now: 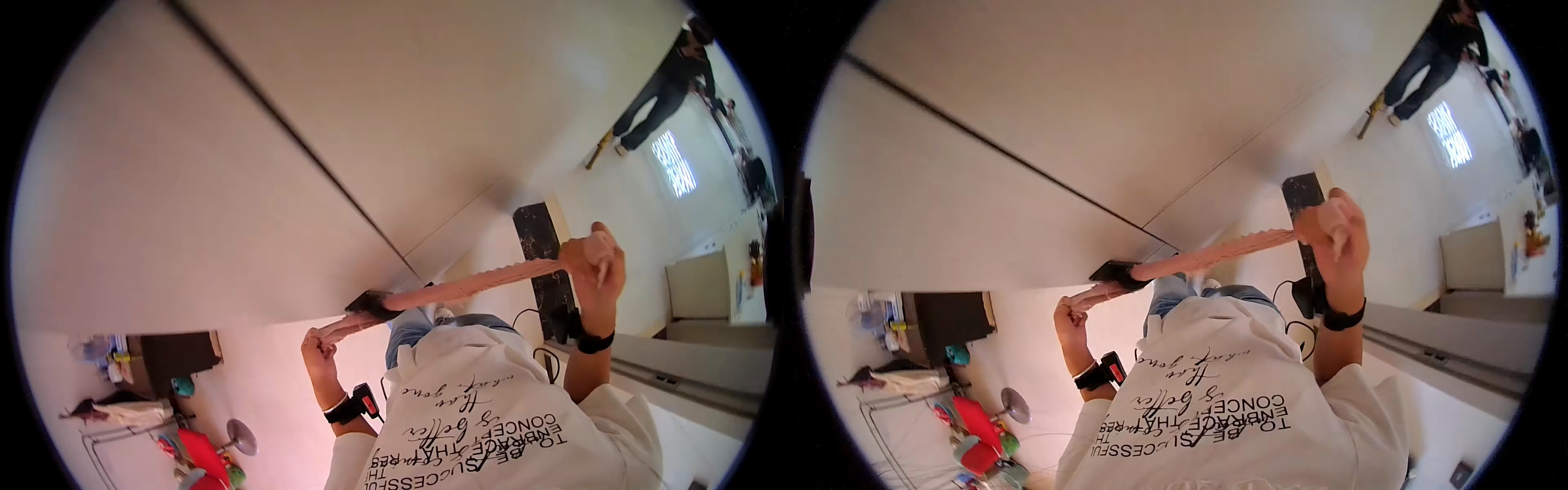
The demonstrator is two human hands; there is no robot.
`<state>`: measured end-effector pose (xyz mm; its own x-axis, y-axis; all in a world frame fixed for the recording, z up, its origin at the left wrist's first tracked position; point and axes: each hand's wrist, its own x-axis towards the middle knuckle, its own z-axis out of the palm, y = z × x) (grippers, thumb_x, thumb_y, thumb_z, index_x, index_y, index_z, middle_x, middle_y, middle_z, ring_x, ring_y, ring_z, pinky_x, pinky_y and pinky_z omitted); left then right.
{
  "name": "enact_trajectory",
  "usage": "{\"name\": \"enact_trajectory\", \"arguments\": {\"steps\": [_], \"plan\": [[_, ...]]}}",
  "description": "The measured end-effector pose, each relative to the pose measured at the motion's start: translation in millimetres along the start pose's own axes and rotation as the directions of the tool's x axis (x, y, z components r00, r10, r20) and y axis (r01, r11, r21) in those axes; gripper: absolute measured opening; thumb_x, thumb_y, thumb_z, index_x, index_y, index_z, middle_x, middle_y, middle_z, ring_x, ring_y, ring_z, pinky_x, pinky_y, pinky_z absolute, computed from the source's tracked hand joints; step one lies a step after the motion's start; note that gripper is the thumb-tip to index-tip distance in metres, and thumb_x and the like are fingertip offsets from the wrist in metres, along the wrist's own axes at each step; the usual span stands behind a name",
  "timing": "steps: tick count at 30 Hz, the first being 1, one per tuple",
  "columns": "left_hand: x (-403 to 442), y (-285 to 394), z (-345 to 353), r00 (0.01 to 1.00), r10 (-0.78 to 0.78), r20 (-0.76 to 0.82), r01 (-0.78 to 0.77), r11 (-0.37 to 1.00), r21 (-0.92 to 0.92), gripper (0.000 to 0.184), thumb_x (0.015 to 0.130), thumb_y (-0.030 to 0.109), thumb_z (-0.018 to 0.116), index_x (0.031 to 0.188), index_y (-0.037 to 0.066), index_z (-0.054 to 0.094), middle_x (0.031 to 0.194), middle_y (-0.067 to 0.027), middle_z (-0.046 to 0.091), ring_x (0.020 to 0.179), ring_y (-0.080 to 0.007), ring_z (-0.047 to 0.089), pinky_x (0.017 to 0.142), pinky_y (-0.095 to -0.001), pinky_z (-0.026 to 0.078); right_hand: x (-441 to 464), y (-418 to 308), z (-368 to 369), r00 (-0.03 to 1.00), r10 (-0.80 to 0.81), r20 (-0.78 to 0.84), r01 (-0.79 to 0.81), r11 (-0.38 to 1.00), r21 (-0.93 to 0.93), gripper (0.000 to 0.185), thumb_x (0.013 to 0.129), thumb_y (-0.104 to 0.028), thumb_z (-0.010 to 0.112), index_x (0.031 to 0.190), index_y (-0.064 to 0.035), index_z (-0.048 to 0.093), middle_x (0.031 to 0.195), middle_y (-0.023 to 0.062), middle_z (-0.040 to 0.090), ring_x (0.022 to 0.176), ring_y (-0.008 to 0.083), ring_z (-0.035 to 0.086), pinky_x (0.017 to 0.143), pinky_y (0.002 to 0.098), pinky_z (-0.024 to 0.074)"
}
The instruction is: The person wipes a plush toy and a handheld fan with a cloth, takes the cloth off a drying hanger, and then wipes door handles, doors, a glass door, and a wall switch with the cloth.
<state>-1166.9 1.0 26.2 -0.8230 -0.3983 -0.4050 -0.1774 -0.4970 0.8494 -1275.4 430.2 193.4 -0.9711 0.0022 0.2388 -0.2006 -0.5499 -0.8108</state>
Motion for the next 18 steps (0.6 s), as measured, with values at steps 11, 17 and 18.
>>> {"name": "enact_trajectory", "arguments": {"steps": [11,17,18], "plan": [[-162.1,5.3,-144.8,0.680,0.123,-0.723,-0.550,0.737,-0.392,0.025,0.081,0.009,0.044,0.056,0.010,0.041,0.047,0.0040,0.032,0.037,-0.0047,0.024,0.034,-0.0163,0.022,-32.7,207.4,74.3,0.584,0.648,0.489,-0.579,0.754,-0.309,0.020,0.089,-0.018,0.047,0.081,-0.0026,0.056,0.065,-0.0018,0.049,0.057,0.0060,0.042,0.052,0.0200,0.0354],[-162.4,-26.5,-142.8,0.702,0.010,-0.712,-0.444,0.788,-0.427,0.021,0.082,0.008,0.043,0.061,0.007,0.048,0.052,0.0027,0.038,0.041,-0.0054,0.027,0.037,-0.0175,0.022,-11.6,184.5,70.3,0.623,0.711,0.326,-0.648,0.702,-0.295,0.020,0.089,-0.013,0.045,0.078,-0.0002,0.055,0.063,-0.0003,0.045,0.058,0.0094,0.044,0.053,0.0255,0.0374],[-148.5,-27.3,-139.8,0.704,0.005,-0.710,-0.451,0.776,-0.442,0.021,0.082,0.008,0.043,0.061,0.007,0.048,0.052,0.0027,0.038,0.041,-0.0054,0.027,0.037,-0.0175,0.022,-5.8,181.3,56.1,0.740,0.530,0.414,-0.312,0.816,-0.487,0.017,0.089,-0.010,0.044,0.079,0.0005,0.053,0.065,0.0003,0.046,0.060,0.0117,0.045,0.055,0.0282,0.0385]]}}
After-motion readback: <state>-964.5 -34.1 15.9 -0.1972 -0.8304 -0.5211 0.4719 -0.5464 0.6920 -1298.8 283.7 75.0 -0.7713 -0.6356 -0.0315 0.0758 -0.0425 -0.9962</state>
